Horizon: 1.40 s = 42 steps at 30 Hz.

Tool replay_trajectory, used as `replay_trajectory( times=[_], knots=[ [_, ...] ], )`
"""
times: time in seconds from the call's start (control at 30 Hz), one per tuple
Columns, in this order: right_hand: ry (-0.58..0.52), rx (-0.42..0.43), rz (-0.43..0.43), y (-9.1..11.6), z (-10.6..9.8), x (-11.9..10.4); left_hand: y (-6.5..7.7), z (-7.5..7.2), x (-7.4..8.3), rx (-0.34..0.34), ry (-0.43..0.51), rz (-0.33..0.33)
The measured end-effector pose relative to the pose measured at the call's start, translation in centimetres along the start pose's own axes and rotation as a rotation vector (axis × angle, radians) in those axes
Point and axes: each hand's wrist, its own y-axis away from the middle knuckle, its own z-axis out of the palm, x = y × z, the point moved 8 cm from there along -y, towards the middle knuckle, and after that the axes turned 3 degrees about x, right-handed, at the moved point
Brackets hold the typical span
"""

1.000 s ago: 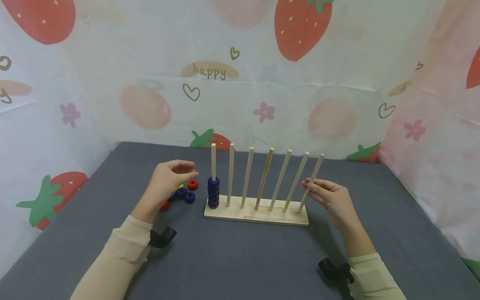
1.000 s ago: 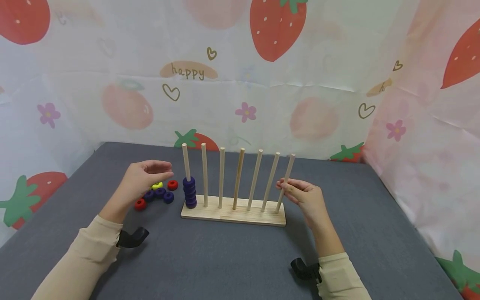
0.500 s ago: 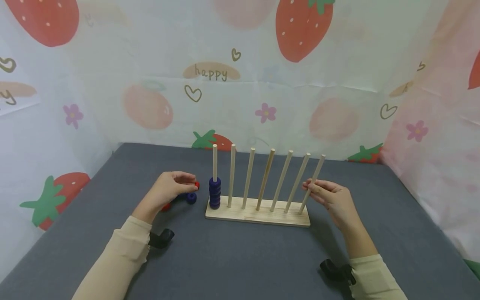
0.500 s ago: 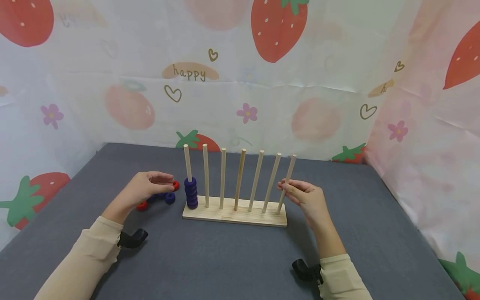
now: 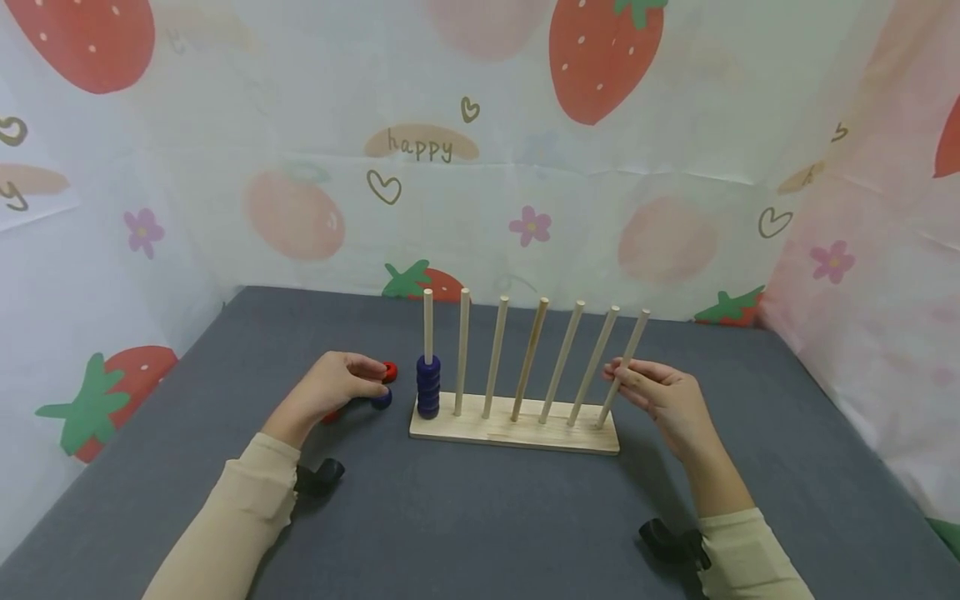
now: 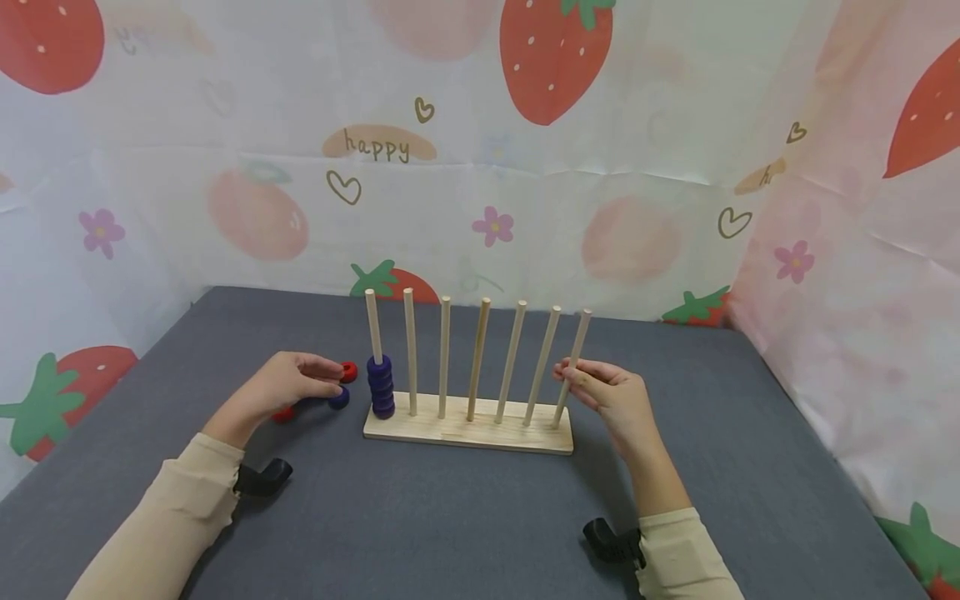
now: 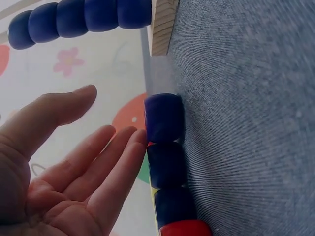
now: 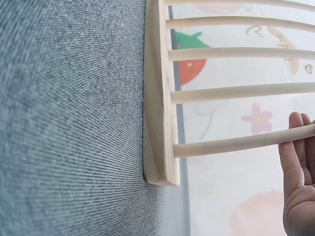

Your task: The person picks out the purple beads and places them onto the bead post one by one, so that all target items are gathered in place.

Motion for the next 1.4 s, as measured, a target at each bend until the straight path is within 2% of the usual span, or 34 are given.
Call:
replay_trajectory(
  times=[0.13,0.43,0.57,0.73,1.0,1.4],
  knots=[
    [0.003,0.000,-0.002,0.0,0.0,0.0,0.0,0.3,0.1,-0.010,-0.027,0.010],
    [-0.004,0.000,0.000,0.1,0.0,-0.1,-0.1,1.6,0.0,-0.099,-0.108,0.048],
    [-0.004,0.001,-0.001,0.1,0.0,-0.1,-0.2,1.7,0.1,-0.101,-0.142,0.073],
    [0.000,0.001,-0.001,0.1,0.1,-0.2,-0.1,1.7,0.0,-0.094,-0.168,0.060],
    [0.005,0.000,0.001,0.1,0.0,-0.1,0.2,0.7,0.5,-0.048,-0.129,0.038],
    [0.011,-0.012,-0.009,0.0,0.0,0.0,1.2,-1.8,2.0,0.024,-0.057,0.028]
  ],
)
